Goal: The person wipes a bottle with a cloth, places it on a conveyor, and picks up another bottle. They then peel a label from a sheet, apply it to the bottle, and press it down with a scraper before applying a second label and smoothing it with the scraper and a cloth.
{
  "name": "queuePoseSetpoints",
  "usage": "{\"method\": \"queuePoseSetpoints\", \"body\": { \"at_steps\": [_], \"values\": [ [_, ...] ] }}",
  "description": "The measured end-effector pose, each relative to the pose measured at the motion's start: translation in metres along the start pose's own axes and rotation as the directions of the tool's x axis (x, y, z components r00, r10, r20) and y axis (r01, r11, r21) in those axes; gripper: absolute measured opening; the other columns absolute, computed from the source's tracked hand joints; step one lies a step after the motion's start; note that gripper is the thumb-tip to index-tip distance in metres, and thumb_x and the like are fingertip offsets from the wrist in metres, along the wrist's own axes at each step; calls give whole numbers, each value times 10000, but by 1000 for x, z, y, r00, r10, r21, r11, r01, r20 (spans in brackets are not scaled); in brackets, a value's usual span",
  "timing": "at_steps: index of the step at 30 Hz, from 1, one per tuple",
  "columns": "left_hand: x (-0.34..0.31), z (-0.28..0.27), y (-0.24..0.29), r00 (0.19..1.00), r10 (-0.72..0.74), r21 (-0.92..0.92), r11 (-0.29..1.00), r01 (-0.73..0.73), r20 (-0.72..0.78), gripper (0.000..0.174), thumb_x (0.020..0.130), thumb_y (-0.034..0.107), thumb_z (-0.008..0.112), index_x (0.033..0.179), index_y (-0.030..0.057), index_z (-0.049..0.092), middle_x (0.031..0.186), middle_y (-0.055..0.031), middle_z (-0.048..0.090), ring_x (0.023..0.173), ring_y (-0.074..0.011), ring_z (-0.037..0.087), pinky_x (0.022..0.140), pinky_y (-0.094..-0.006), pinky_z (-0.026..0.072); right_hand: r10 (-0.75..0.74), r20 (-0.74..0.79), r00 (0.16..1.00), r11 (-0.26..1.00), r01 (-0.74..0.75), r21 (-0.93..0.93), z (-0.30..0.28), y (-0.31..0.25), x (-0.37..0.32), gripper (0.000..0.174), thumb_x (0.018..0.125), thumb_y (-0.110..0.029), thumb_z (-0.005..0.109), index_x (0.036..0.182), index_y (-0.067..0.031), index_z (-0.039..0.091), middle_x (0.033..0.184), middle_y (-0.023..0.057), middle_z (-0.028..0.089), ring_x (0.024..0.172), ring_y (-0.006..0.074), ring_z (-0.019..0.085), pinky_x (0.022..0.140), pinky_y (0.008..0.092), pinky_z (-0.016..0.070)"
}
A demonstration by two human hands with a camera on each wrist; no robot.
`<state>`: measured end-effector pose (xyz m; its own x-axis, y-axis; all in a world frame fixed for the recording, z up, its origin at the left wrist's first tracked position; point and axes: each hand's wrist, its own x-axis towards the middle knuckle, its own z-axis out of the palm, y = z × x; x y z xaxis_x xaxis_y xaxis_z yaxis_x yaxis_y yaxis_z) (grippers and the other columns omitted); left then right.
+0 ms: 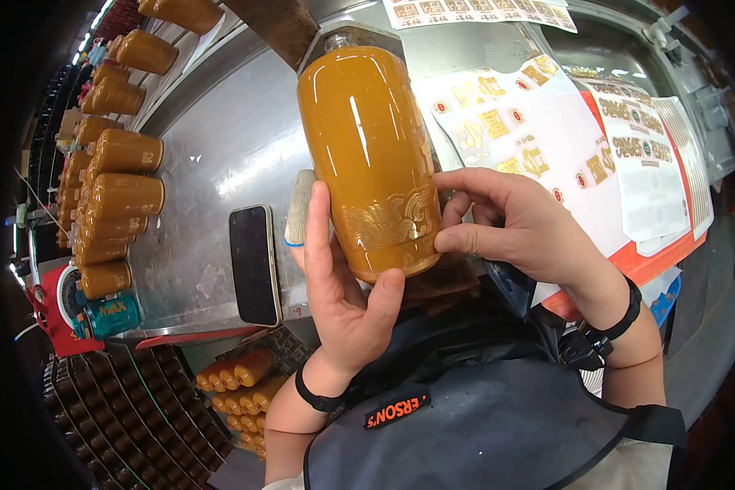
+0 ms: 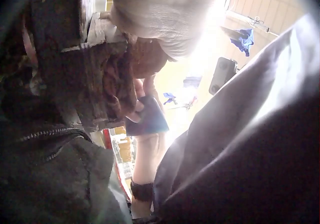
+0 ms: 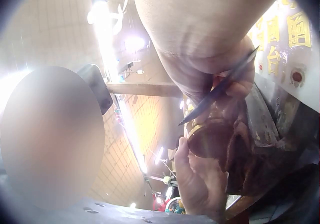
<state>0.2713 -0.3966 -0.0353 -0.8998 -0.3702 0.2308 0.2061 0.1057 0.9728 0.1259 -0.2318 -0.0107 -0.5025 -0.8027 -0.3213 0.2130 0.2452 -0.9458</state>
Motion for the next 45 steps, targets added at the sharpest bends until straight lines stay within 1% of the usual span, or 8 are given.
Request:
{"method": "queuePoseSetpoints", "body": {
  "at_steps": [8, 13, 16, 21, 24, 31, 37, 45],
  "values": [
    [0, -3, -3, 1000, 3, -4, 1000, -3, 8, 866, 896, 48, 608, 1574, -28, 75, 1580, -182, 267, 1433, -288, 338, 1175, -405, 276, 14, -8, 1000, 996, -15, -93, 1, -5, -3, 485, 899, -70, 727, 1349, 4, 564, 900, -26, 649, 683, -2, 491, 612, 170, 396],
    [-1, -3, -4, 1000, 18, -3, 1000, -18, -13, 866, 890, 90, 665, 1566, -36, 139, 1560, -193, 301, 1412, -304, 361, 1161, -407, 293, -92, -136, 986, 996, 91, -18, -15, -5, -13, 377, 1072, -261, 460, 1300, -6, 617, 893, -2, 654, 790, 42, 556, 721, 192, 458],
    [-2, -12, -6, 992, 117, 336, 933, -129, 57, 874, 865, 148, 750, 1547, -39, 237, 1527, -209, 350, 1367, -332, 405, 1130, -411, 327, 34, -221, 975, 992, -5, 130, -16, -9, -19, 474, 1096, -333, 347, 1263, -2, 642, 907, 13, 661, 837, 61, 581, 770, 205, 480],
    [-4, -19, -18, 982, 147, 445, 876, -187, 122, 946, 877, 193, 778, 1555, -51, 166, 1564, -151, 269, 1379, -282, 428, 1110, -400, 418, 33, -203, 979, 953, 31, 303, -6, -14, -31, 395, 895, -21, 684, 1276, -12, 581, 1011, 12, 641, 917, 55, 600, 821, 211, 490],
    [-2, -16, -17, 978, 175, 430, 879, -208, 116, 948, 870, 240, 785, 1550, -52, 191, 1545, -147, 278, 1374, -277, 434, 1105, -395, 430, -119, -292, 949, 959, 186, 212, 5, -18, -37, 366, 879, 9, 685, 1233, -4, 590, 1036, 28, 639, 952, 70, 604, 841, 226, 494],
    [-9, -12, -18, 975, 224, 497, 847, -191, -6, 873, 819, 375, 814, 1457, -62, 408, 1459, -236, 436, 1332, -386, 451, 1089, -437, 379, -131, -260, 957, 989, 142, 25, 12, -25, -42, 355, 811, 49, 721, 1144, 4, 608, 1073, 32, 599, 1000, 103, 585, 909, 257, 468],
    [-19, -23, -12, 912, 358, 625, 671, -400, 199, 441, 876, 349, 758, 1244, 122, 670, 1424, -265, 455, 1342, -487, 435, 1063, -523, 430, -224, -200, 954, 967, 192, -167, 13, -23, -41, 327, 802, 30, 738, 1108, 2, 628, 1036, 57, 599, 989, 138, 588, 909, 284, 467],
    [-15, -20, -1, 868, 397, 681, 549, -484, 298, 352, 827, 237, 800, 1158, 141, 735, 1397, -261, 482, 1318, -451, 465, 1032, -496, 467, -223, -189, 956, 974, 213, -74, 14, -23, -41, 313, 853, 4, 723, 1152, -12, 631, 1052, 33, 604, 946, 97, 612, 826, 238, 501]
  ]
}}
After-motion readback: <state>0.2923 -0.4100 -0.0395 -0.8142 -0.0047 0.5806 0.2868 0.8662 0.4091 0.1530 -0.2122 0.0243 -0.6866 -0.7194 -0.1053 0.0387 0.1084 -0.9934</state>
